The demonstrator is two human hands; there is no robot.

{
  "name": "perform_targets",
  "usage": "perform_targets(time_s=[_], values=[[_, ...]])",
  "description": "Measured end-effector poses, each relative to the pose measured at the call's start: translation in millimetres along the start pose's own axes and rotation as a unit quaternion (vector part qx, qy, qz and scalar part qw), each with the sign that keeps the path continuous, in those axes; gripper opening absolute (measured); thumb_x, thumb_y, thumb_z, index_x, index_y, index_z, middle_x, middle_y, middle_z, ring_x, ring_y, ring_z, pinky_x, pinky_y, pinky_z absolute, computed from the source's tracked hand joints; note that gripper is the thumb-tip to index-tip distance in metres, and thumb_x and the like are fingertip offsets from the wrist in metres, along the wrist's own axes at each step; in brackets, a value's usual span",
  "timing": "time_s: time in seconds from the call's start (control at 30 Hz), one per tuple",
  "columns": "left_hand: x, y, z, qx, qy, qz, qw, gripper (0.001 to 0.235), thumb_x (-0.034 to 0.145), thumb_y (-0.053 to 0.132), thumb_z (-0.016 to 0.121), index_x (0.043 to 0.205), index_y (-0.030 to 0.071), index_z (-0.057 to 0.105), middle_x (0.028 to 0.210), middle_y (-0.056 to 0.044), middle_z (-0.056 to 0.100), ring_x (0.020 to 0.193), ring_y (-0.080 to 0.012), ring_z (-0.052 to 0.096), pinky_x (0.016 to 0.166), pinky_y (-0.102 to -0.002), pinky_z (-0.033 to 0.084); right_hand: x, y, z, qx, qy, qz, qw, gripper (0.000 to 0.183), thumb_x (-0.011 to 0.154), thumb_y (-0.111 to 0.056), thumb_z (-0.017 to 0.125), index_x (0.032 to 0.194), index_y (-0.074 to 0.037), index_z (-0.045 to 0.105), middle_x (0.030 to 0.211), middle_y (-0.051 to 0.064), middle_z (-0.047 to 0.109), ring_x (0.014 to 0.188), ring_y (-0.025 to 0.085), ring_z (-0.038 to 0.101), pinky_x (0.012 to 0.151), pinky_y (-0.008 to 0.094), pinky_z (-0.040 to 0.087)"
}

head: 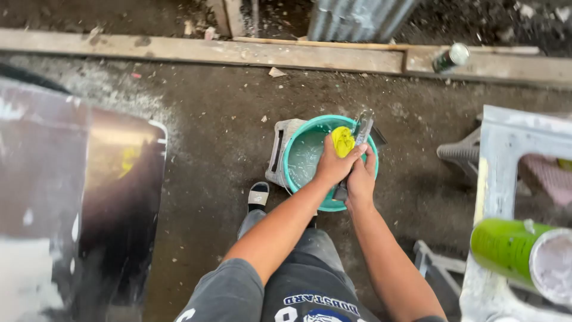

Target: The person uses a sanding block to sand the surface of a car trunk lid. They repeatedly wipe the surface with a yellow cloth and rinse the sanding block in a bucket of water. The person continues sanding different areas of the trunk lid throughout the clip.

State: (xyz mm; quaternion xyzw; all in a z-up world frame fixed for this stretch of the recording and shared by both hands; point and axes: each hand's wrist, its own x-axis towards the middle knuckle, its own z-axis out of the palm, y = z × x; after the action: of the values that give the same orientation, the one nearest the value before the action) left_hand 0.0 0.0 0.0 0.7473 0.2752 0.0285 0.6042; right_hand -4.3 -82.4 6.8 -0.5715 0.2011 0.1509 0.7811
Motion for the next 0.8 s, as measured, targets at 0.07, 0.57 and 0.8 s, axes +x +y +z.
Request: perform_targets(time_s=[0.07,0.57,0.8], values=[[3,-14,19,-0.146,0.029,-0.012,0.989,0.079,0.081,0.046,0.082,0.136,-0.001,0.049,0.124,-0.02,0.065,0.115,-0.028,0.063,0.094,-0.038,0.052,5,-10,-5,-0.103,-0.014,-0.033,0.994,0.041,0.105,-0.017,0.052,0.146,-0.009,0.048,0.128,0.011,0.062,0.111,0.019,0.061,0.094,0.036,0.051],[-11,-23,10,0.037,0.138,-0.004,0.99,0.041,0.087,0.038,0.07,0.113,0.007,0.072,0.108,-0.021,0.073,0.1,-0.0425,0.068,0.085,-0.051,0.054,22,-6,-14,0.019,-0.09,0.21,0.973,0.033,0.104,-0.03,0.05,0.124,-0.007,0.062,0.116,0.007,0.07,0.103,0.02,0.069,0.088,0.034,0.057],[-29,-28,-63,-0.109,0.244,-0.029,0.963,0.05,0.08,0.044,0.077,0.108,0.004,0.069,0.096,-0.021,0.073,0.089,-0.037,0.074,0.077,-0.046,0.057,-14,6,52,-0.148,-0.19,0.071,0.968,0.039,0.104,-0.023,0.057,0.139,-0.009,0.049,0.12,0.008,0.066,0.106,0.016,0.066,0.089,0.031,0.055]])
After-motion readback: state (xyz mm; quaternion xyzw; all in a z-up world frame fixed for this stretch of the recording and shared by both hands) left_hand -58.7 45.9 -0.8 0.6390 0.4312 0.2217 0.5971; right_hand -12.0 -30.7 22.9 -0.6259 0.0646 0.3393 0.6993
